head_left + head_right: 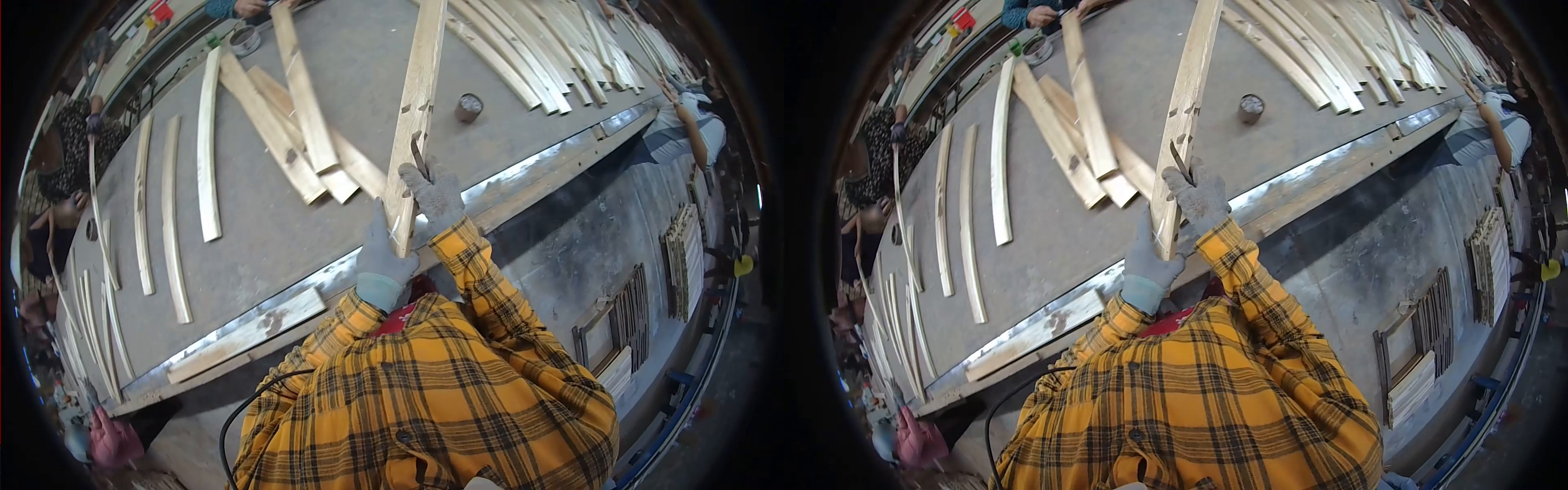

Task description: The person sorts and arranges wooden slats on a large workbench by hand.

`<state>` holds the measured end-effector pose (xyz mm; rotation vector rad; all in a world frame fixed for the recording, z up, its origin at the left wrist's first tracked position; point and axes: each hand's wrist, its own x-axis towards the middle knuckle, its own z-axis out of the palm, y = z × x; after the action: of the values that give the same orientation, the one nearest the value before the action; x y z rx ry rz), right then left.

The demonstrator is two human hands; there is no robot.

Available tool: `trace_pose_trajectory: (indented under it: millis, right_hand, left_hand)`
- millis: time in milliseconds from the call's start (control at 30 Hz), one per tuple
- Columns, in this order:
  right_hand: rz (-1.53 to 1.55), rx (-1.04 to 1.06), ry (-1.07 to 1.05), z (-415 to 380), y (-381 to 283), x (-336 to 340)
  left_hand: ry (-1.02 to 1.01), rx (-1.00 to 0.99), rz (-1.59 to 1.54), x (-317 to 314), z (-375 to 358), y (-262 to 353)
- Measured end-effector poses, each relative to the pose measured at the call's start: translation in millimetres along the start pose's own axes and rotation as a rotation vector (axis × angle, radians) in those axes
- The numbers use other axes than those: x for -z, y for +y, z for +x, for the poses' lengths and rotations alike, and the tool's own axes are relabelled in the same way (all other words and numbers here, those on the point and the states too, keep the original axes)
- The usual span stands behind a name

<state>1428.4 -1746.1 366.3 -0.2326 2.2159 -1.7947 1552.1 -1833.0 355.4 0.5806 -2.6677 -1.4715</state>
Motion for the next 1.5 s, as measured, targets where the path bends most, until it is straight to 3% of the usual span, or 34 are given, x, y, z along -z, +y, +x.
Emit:
trace_pose_trajectory:
  millis: [67,133,200,233,300,333,367,400,467,500,533,600,667,733,800,867,900,1000,1100,1200,1233,1300,1400,1467,1500]
  right_hand:
    - [0.094,0.010,0.071,15.0,3.1,27.5]
    - [-0.253,0.025,0.137,46.7,14.4,73.8]
    - [-0.524,-0.071,0.175,87.8,22.1,138.3]
    - [-0.768,-0.024,0.211,106.7,22.5,172.3]
    - [-1.224,0.164,0.321,149.5,30.7,224.6]
    - [-1.254,0.161,0.327,179.5,45.2,255.2]
    - [-1.320,0.287,0.382,199.3,51.7,273.9]
    - [-1.457,-0.035,0.199,211.7,15.5,278.8]
    - [-1.534,-0.007,0.260,276.6,33.8,322.8]
    - [-1.581,0.125,0.362,292.9,36.6,330.4]
    - [-1.536,0.036,0.364,273.2,-5.4,304.8]
    - [-1.416,0.070,0.367,256.6,-29.4,266.9]
    - [-1.416,0.304,0.249,261.1,3.3,243.6]
    - [-1.412,0.278,0.060,238.6,16.9,206.6]
    - [-1.455,0.268,-0.054,211.7,13.4,174.2]
    - [-1.277,0.124,-0.384,198.6,8.9,161.9]
    - [-1.278,0.134,-0.395,200.6,18.0,161.4]
    - [-1.189,0.267,-0.353,219.1,60.4,161.0]
    - [-1.189,0.221,-0.254,222.0,68.9,147.4]
    - [-1.132,0.294,-0.291,192.3,49.8,118.2]
    - [-1.142,0.285,-0.306,181.5,44.9,106.9]
    - [-1.152,0.272,-0.340,166.3,39.5,89.4]
    - [-1.212,0.300,-0.296,145.2,35.0,67.8]
    - [-0.909,0.432,-0.075,129.4,33.2,60.0]
    - [-0.915,0.427,-0.084,119.4,31.7,55.1]
  left_hand:
    - [-0.115,-0.011,-0.157,-20.6,14.9,21.3]
    - [-0.129,-0.215,0.051,-33.1,21.8,37.4]
    - [-0.165,-0.244,0.078,-46.2,37.8,39.7]
    - [-0.142,-0.229,0.114,-47.1,44.1,45.2]
    - [0.002,-0.200,0.153,-48.9,55.3,32.5]
    - [0.046,-0.158,0.160,-47.2,61.6,25.1]
    - [0.109,-0.070,0.182,-37.7,65.3,16.2]
    - [0.174,0.011,0.206,-29.8,69.8,9.9]
    - [0.355,0.104,0.357,-16.4,79.6,-0.2]
    - [0.418,0.174,0.414,-7.2,85.3,0.9]
    - [0.476,0.242,0.469,1.9,92.5,1.9]
    - [0.662,0.245,0.555,9.4,111.7,-23.2]
    - [0.682,0.390,0.642,18.0,135.2,-22.1]
    - [0.629,0.776,0.573,22.0,157.6,-28.9]
    - [0.518,0.924,0.312,30.0,169.3,-40.7]
    - [0.441,0.919,0.248,47.1,163.6,-44.2]
    - [0.364,0.837,0.339,50.6,162.2,-59.8]
    - [0.250,0.748,0.488,60.9,159.8,-68.3]
    - [0.486,0.644,0.213,61.7,165.0,-106.7]
    - [0.423,0.573,0.017,72.0,136.3,-108.6]
    - [0.462,0.460,-0.166,64.4,127.6,-147.5]
    - [0.419,0.467,-0.292,64.6,90.0,-135.7]
    - [0.364,0.544,-0.423,66.3,34.1,-110.0]
    - [0.320,0.538,-0.557,65.1,5.1,-103.7]
    - [0.316,0.438,-0.610,59.1,-7.1,-114.4]
